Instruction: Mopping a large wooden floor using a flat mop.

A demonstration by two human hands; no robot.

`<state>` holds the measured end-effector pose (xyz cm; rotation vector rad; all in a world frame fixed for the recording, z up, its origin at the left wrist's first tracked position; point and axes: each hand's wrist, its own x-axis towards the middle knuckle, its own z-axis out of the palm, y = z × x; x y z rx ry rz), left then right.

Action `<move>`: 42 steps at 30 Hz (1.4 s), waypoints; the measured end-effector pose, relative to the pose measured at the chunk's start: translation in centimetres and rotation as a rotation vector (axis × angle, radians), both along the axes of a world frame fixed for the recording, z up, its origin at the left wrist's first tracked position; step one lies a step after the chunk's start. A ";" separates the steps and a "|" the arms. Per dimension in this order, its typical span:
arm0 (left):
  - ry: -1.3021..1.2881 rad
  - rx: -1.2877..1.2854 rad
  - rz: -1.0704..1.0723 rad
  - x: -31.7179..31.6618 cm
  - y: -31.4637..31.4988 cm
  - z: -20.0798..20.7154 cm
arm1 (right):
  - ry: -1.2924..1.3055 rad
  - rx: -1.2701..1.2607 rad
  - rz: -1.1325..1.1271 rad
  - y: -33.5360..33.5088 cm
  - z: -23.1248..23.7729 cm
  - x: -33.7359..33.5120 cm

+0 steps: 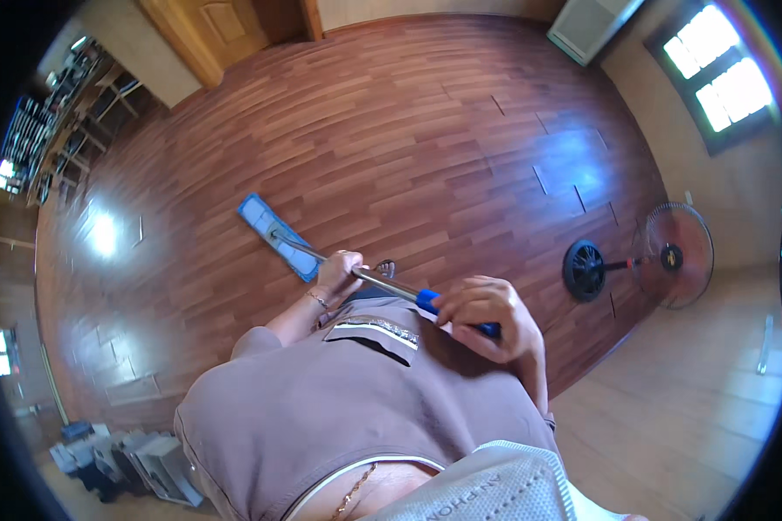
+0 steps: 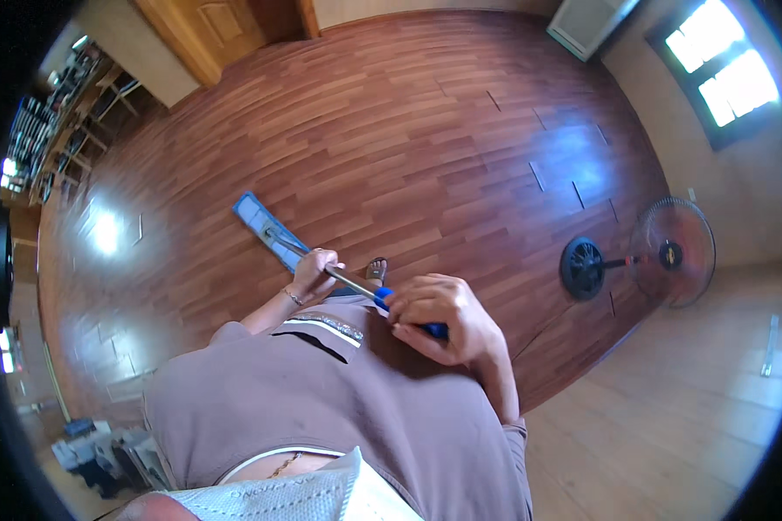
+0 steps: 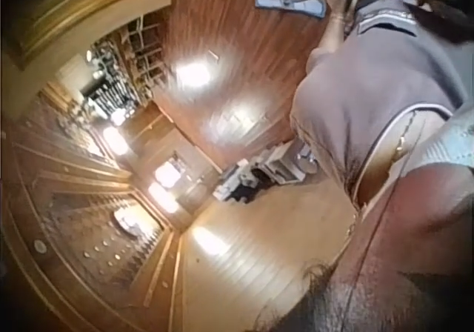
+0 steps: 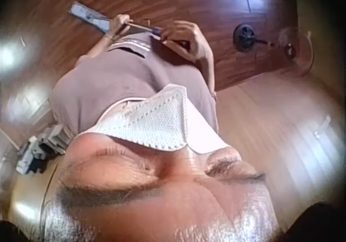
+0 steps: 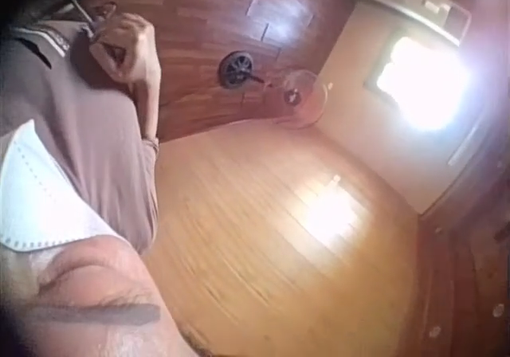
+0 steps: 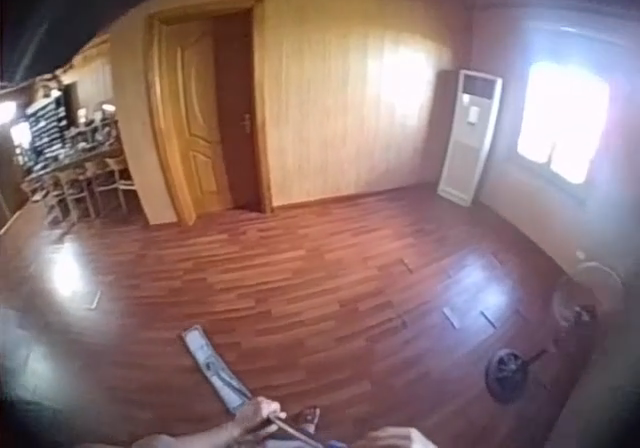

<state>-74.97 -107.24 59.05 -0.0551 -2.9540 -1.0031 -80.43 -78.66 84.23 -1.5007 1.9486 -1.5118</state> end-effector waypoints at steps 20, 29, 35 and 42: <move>-0.039 0.097 -1.099 -0.5 32.0 -1.3 | 0.203 0.353 -1.082 10.6 3.2 28.1; 0.079 0.172 -1.347 7.0 40.1 0.4 | 0.993 0.236 -1.526 13.7 4.0 34.7; 0.081 0.077 -1.365 10.0 36.8 5.1 | 1.547 0.464 -1.176 18.7 7.3 37.5; 0.063 0.025 -1.075 9.7 25.2 6.1 | 1.255 -0.028 -0.983 14.4 6.8 31.3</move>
